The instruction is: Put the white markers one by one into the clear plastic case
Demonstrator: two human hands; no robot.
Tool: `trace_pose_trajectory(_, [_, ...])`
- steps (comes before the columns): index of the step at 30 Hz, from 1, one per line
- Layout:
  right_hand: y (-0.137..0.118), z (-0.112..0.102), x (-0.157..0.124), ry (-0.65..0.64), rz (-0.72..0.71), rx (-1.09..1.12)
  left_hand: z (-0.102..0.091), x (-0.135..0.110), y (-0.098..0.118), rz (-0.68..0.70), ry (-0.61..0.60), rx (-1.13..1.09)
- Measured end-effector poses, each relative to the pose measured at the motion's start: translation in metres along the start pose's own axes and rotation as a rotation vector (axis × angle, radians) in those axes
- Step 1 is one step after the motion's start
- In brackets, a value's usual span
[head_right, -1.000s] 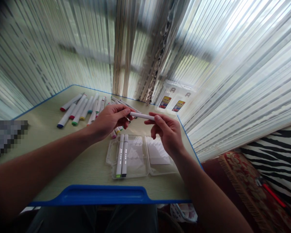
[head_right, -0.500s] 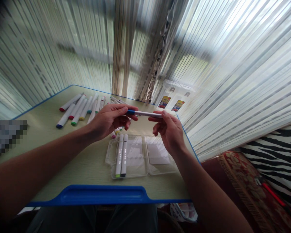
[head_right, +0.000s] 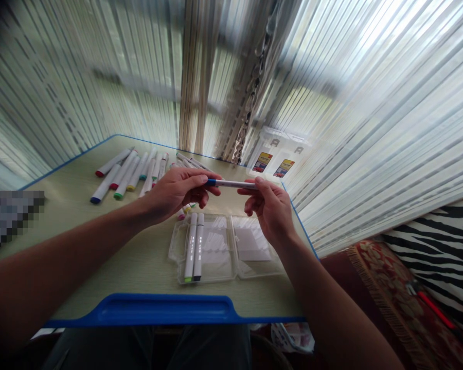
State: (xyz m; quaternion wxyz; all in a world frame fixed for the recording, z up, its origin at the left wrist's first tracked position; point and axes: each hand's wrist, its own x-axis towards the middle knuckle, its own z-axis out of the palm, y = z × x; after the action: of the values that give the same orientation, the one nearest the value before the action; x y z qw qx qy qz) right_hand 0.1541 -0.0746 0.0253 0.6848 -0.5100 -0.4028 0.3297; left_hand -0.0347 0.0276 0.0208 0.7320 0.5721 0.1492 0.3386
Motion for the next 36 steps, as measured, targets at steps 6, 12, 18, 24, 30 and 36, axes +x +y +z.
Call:
trace_pose_trajectory(6, [0.002,0.001,-0.003,-0.032,-0.009,-0.053,-0.002,0.0,-0.002,-0.014,0.025,0.119])
trace_pose_trajectory(12, [0.003,0.003,-0.007,-0.072,-0.016,-0.087,-0.003,0.0,-0.004,0.018,0.021,0.223])
trace_pose_trajectory(18, [0.004,0.006,-0.009,-0.116,-0.034,-0.16,0.006,-0.005,0.0,0.016,0.012,0.319])
trace_pose_trajectory(24, [0.004,0.008,-0.011,-0.141,-0.036,-0.238,0.008,-0.004,-0.006,0.049,-0.047,0.378])
trace_pose_trajectory(30, [0.005,0.006,-0.01,-0.149,-0.03,-0.213,0.006,-0.002,-0.009,0.069,-0.062,0.357])
trace_pose_trajectory(36, [0.005,0.004,-0.007,-0.145,0.018,-0.109,0.006,-0.003,-0.003,0.075,-0.02,0.37])
